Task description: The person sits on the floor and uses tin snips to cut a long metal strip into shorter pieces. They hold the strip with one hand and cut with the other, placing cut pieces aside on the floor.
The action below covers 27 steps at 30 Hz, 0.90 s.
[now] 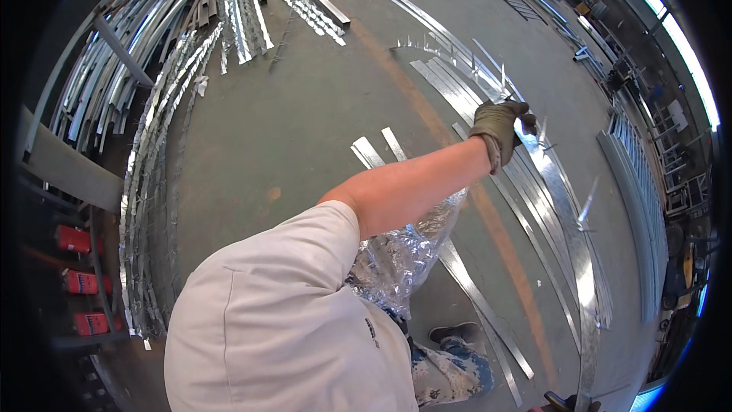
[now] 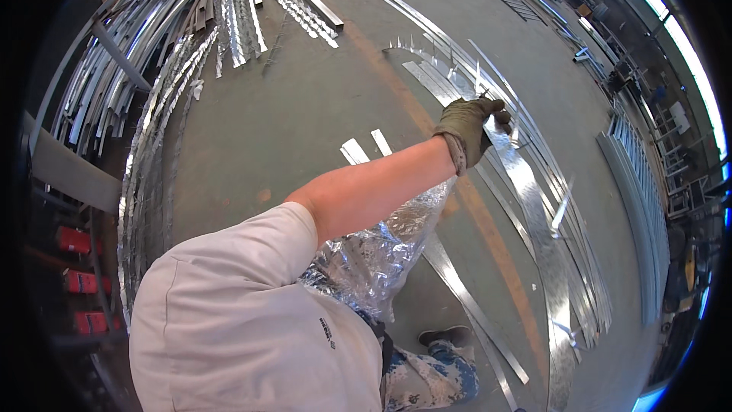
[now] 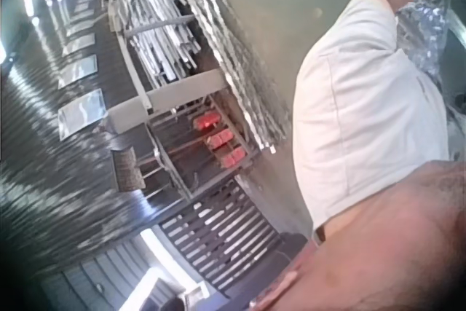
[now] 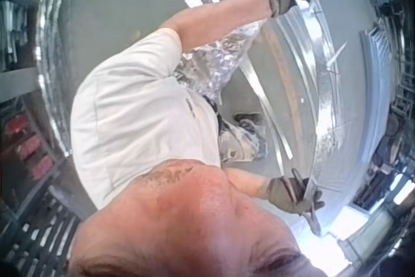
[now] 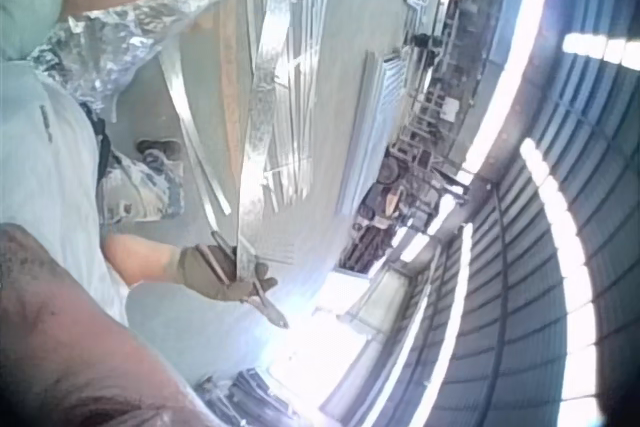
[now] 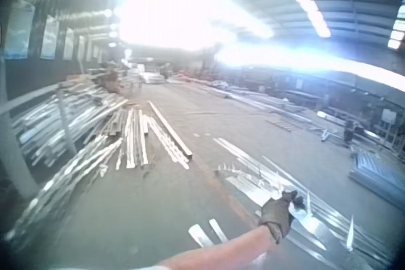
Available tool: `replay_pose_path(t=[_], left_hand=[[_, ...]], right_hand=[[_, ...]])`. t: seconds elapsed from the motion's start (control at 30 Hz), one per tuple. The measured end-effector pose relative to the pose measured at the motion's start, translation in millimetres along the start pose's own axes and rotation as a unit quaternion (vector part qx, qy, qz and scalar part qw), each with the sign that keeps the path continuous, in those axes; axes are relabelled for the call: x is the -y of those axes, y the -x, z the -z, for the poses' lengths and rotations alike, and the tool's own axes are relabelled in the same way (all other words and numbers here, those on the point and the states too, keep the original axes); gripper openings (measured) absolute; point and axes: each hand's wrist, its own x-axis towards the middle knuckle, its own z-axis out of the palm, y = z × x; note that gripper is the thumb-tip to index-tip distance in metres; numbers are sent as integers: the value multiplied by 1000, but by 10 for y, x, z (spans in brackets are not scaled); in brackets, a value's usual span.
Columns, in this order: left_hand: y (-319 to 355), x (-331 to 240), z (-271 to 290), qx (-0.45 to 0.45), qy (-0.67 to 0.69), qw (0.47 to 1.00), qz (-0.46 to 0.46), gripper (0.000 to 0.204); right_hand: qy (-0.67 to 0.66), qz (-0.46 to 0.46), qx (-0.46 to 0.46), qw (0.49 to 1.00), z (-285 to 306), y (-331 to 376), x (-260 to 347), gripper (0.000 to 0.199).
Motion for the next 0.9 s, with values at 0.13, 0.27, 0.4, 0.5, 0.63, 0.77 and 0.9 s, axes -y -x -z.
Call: replay_pose_path(t=[0.13, 0.27, 0.4, 0.5, 0.63, 0.77, 0.9], left_hand=[[815, 77, -483, -51, -37, 984, -166, 25], [1206, 138, -515, -81, -59, 976, -196, 27], [1445, 139, -352, -75, -88, 969, -219, 31], [1519, 203, -268, -77, -104, 965, -227, 31], [1765, 236, -380, -106, -186, 957, -199, 28], [1819, 376, -260, -93, -211, 953, -197, 29], [1828, 443, 33, -137, -213, 961, -114, 33]], right_hand=[[-78, -29, -2, 996, 268, -242, -84, 48], [-95, -55, 8, 994, 466, -461, -138, 47], [-145, -138, 59, 978, 591, -495, -274, 47], [-92, -129, -1, 987, 526, -474, -358, 34], [51, -61, 10, 997, 882, -639, -546, 14], [444, 64, -41, 893, 1402, -813, -941, 11], [879, 438, 11, -188, 1826, -816, -976, 19]])
